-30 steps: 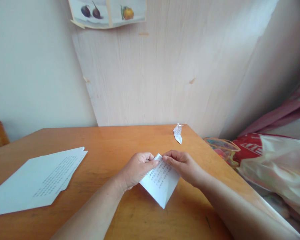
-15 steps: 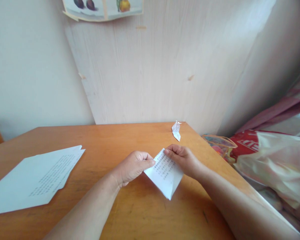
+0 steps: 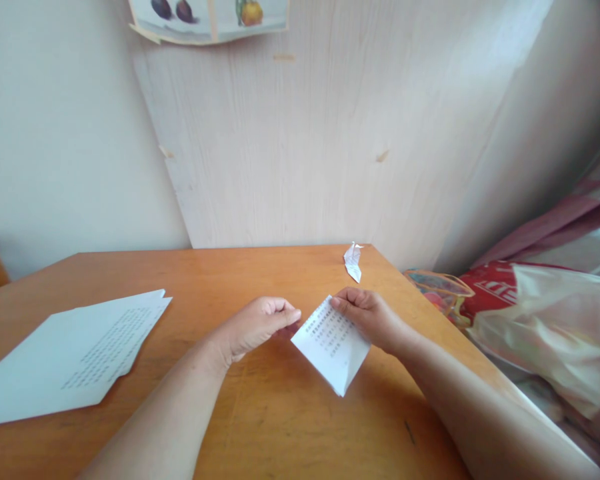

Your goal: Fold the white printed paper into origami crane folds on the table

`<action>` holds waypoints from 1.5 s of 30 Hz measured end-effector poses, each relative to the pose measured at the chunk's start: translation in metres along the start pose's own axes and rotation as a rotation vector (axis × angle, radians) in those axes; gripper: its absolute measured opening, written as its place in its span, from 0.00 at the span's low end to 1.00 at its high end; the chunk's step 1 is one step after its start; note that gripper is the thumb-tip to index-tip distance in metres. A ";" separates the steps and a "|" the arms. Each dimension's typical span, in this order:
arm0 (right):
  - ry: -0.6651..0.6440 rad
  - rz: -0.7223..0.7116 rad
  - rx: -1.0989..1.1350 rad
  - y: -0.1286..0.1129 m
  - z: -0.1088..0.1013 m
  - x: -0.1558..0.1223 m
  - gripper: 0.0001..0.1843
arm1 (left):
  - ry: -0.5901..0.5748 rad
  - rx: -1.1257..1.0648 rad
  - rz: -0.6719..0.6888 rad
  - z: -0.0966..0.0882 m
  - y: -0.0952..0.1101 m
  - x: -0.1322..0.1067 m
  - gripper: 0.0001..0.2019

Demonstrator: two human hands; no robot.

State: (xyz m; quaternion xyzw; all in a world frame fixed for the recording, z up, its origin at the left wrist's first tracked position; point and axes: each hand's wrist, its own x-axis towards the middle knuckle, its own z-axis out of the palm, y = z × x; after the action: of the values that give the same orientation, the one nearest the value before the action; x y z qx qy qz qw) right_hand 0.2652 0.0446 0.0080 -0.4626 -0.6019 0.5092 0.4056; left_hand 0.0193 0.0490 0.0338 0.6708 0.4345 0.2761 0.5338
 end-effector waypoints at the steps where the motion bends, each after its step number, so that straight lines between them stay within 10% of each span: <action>1: -0.022 -0.010 -0.001 0.000 0.003 -0.001 0.23 | 0.005 -0.042 0.029 0.004 0.000 0.001 0.15; 10: -0.034 -0.083 -0.141 0.006 0.023 -0.005 0.22 | 0.100 -0.129 -0.002 0.029 -0.009 0.007 0.18; 24: 0.125 -0.040 -0.357 0.001 -0.006 0.004 0.18 | 0.344 -0.075 0.003 0.008 -0.018 0.016 0.14; 36: -0.056 -0.098 -0.207 0.028 0.005 0.013 0.14 | 0.202 -0.154 -0.062 0.010 -0.025 0.020 0.23; 45: -0.135 0.025 -0.013 0.020 0.002 0.010 0.10 | 0.204 -0.172 -0.132 0.002 -0.029 0.023 0.08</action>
State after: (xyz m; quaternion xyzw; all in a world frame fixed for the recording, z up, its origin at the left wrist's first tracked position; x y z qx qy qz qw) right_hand 0.2636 0.0554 -0.0120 -0.4372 -0.6255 0.5402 0.3545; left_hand 0.0234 0.0698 0.0033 0.5608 0.5045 0.3433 0.5596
